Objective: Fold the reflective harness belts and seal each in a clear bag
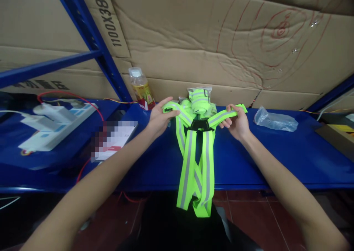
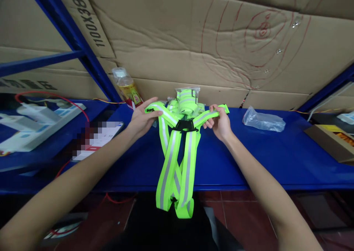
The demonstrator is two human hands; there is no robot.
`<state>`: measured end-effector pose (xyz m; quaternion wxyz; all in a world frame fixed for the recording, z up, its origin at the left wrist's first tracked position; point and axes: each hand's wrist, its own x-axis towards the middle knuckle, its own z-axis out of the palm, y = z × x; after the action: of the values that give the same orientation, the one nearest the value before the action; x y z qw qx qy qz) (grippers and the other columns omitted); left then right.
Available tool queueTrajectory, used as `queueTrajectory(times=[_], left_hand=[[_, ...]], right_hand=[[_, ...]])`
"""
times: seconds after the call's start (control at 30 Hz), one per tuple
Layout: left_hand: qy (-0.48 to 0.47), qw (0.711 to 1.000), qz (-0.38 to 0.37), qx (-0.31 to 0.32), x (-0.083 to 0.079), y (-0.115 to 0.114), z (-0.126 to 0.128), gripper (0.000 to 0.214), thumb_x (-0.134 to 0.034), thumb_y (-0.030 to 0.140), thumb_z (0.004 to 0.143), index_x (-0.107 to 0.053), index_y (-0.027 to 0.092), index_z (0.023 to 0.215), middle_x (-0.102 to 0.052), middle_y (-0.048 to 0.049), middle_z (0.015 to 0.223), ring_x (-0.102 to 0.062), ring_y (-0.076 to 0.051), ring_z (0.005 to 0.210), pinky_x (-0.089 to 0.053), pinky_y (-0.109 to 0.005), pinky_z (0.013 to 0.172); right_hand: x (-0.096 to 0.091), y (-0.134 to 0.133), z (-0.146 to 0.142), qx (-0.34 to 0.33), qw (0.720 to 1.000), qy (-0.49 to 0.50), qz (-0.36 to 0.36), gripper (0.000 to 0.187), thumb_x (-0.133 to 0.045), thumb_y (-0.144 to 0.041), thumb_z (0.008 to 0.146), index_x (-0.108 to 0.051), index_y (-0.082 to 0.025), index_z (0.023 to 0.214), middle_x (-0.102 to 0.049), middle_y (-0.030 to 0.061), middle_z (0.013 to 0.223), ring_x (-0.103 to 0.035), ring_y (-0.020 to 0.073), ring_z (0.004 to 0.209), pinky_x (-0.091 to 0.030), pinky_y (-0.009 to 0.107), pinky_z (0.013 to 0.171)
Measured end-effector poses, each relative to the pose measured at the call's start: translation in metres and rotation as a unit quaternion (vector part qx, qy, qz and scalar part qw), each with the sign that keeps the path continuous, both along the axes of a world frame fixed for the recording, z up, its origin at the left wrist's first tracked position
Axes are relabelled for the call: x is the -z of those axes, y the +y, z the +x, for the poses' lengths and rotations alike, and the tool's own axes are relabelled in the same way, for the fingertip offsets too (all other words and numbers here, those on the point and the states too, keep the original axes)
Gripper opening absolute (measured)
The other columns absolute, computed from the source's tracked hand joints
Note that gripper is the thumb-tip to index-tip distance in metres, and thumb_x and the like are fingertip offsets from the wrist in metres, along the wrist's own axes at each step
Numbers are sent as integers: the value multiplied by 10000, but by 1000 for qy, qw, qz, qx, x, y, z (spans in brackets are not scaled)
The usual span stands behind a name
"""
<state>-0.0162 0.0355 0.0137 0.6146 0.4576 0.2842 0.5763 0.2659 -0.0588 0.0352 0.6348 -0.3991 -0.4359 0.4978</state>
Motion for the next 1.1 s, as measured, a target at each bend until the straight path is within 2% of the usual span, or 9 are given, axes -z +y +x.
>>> queueTrajectory(times=[0.2, 0.33, 0.47, 0.63, 0.7, 0.8, 0.9, 1.0, 1.1], left_hand=[[48, 994, 11, 97, 17, -11, 13, 455, -1044, 263, 536, -805, 157, 908, -837, -46, 955, -753, -182, 850, -609, -354, 921], [97, 987, 100, 83, 20, -19, 17, 461, -996, 458, 713, -819, 186, 1040, -844, -63, 1093, -759, -206, 942, -600, -359, 945], [156, 971, 154, 95, 16, -27, 17, 596, -783, 639, 934, -752, 190, 1326, -832, -115, 1196, -761, -254, 1044, -603, -387, 956], [110, 984, 135, 35, 12, -28, 20, 721, -710, 728, 949, -610, 246, 1476, -767, -19, 864, -770, -247, 894, -623, -376, 849], [53, 992, 110, 15, 10, -26, 22, 733, -713, 763, 922, -576, 285, 1460, -624, 45, 717, -761, -233, 797, -629, -379, 809], [-7, 997, 76, -4, 7, -22, 25, 633, -703, 784, 916, -611, 294, 1307, -393, 92, 603, -636, -171, 598, -639, -402, 829], [-40, 997, 59, -21, 9, -22, 26, 589, -723, 789, 904, -606, 284, 1182, -322, 99, 612, -458, -117, 510, -626, -378, 774], [8, 995, 91, -27, 14, -26, 27, 596, -741, 791, 891, -590, 284, 1165, -331, 83, 665, -370, -113, 538, -535, -314, 641], [96, 986, 138, 9, 20, -33, 26, 550, -723, 749, 929, -620, 269, 1176, -314, 69, 694, -325, -121, 569, -393, -283, 569]], right_hand=[[9, -6, -18, -57, 992, -108, 20, 575, -980, -521, 709, -487, -288, 892, -615, -81, 580, -608, 170, 534, -563, 347, 607], [13, -7, -27, -60, 986, -150, 39, 543, -948, -604, 754, -582, -271, 978, -725, -8, 740, -667, 188, 616, -569, 366, 635], [18, -2, -25, 17, 977, -199, 70, 454, -878, -627, 824, -620, -267, 924, -608, -30, 713, -552, 160, 615, -485, 336, 621], [16, 3, -19, 67, 989, -105, 78, 395, -825, -548, 832, -553, -262, 829, -644, 9, 871, -630, 198, 839, -546, 352, 825], [10, 1, -19, 43, 997, -34, 57, 413, -782, -536, 828, -468, -270, 796, -625, -2, 791, -630, 204, 784, -571, 386, 852], [3, -3, -20, -14, 999, 20, 21, 453, -715, -514, 820, -341, -273, 737, -412, -51, 588, -484, 174, 582, -580, 402, 770], [5, -5, -24, -50, 998, 26, 7, 451, -699, -457, 786, -293, -273, 715, -279, -72, 564, -326, 143, 510, -571, 399, 713], [10, -4, -29, -64, 998, 23, -6, 444, -726, -395, 750, -300, -274, 714, -263, -84, 557, -277, 129, 493, -565, 391, 693], [11, -4, -32, -56, 998, 33, -6, 478, -752, -429, 751, -300, -273, 726, -303, -71, 581, -351, 142, 526, -566, 394, 689]])
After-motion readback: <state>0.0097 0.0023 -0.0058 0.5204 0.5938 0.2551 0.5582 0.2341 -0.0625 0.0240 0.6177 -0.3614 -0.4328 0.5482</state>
